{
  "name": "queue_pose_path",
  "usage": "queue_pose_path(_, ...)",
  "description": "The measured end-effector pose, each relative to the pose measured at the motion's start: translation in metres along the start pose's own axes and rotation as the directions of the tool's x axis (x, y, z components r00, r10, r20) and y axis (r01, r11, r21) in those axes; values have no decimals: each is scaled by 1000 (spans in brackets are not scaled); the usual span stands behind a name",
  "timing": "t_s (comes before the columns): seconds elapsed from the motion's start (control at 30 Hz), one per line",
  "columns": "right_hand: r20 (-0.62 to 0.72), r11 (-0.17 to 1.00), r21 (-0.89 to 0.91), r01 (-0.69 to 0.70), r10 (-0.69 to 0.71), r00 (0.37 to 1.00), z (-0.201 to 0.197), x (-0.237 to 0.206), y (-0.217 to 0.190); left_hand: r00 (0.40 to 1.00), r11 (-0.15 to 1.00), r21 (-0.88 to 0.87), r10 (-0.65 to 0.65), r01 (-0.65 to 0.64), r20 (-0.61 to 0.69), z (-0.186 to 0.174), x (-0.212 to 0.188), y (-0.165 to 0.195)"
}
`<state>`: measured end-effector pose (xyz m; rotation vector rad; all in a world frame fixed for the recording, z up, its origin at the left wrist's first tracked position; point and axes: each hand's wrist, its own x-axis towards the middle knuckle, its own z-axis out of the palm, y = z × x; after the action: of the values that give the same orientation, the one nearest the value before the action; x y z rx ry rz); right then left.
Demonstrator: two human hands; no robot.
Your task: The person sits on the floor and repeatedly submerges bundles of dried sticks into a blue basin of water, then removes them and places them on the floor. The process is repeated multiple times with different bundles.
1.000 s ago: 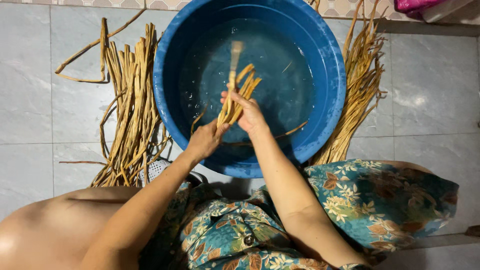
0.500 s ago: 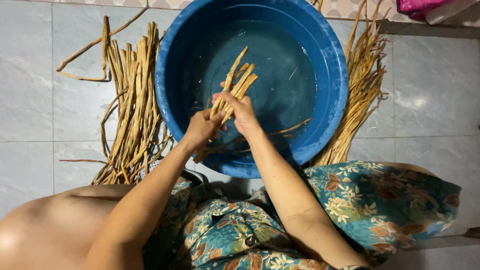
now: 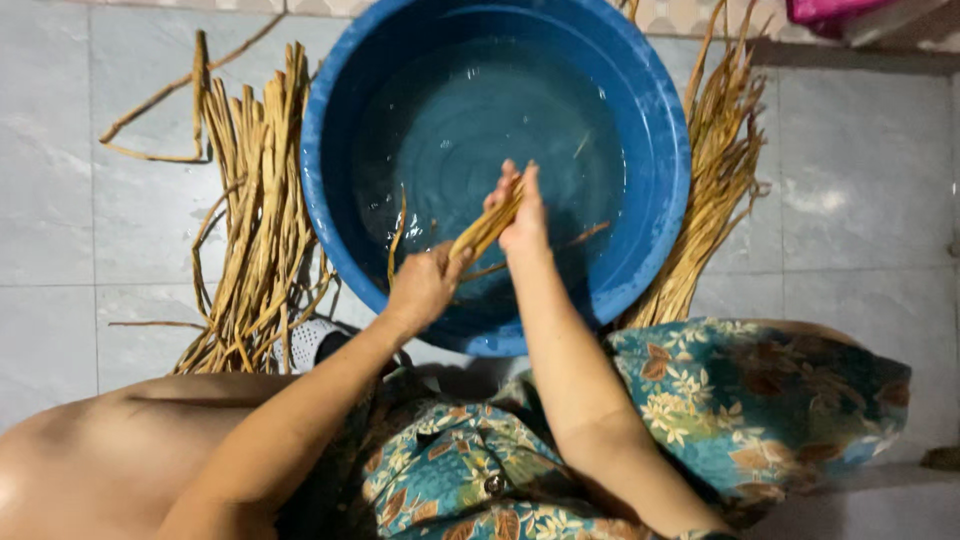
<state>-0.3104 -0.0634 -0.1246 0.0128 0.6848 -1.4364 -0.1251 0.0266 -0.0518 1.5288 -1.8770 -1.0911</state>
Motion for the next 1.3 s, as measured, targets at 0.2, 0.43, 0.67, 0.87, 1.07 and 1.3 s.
queue_pose_path(0.2, 257, 988, -138, -66, 100, 961, 60, -36, 28, 974, 907, -381, -218, 179, -62, -18, 23, -20)
queue_pose_path(0.43, -185, 942, -308, -130, 75, 980, 10, -7, 49, 996, 988, 137, -76, 69, 52, 5, 7, -30)
queue_pose_path(0.67, -91, 999, 38, -36, 39, 995, 7, -8, 7, 985, 978, -114, -169, 173, 44, -4, 5, -21)
queue_pose_path(0.87, 232, 908, -418, -9, 116, 966, 54, -44, 60, 969, 945, -217, -240, 245, 53, -24, 26, -33)
queue_pose_path(1.07, -52, 946, -307, -104, 92, 994, 7, -8, 36, 983, 989, -23, -140, 144, 122, 6, 5, -22)
queue_pose_path(1.3, 102, 981, -190, -26, 46, 994, 9, -13, 20, 980, 933, -299, -181, 199, 86, -8, 7, -16)
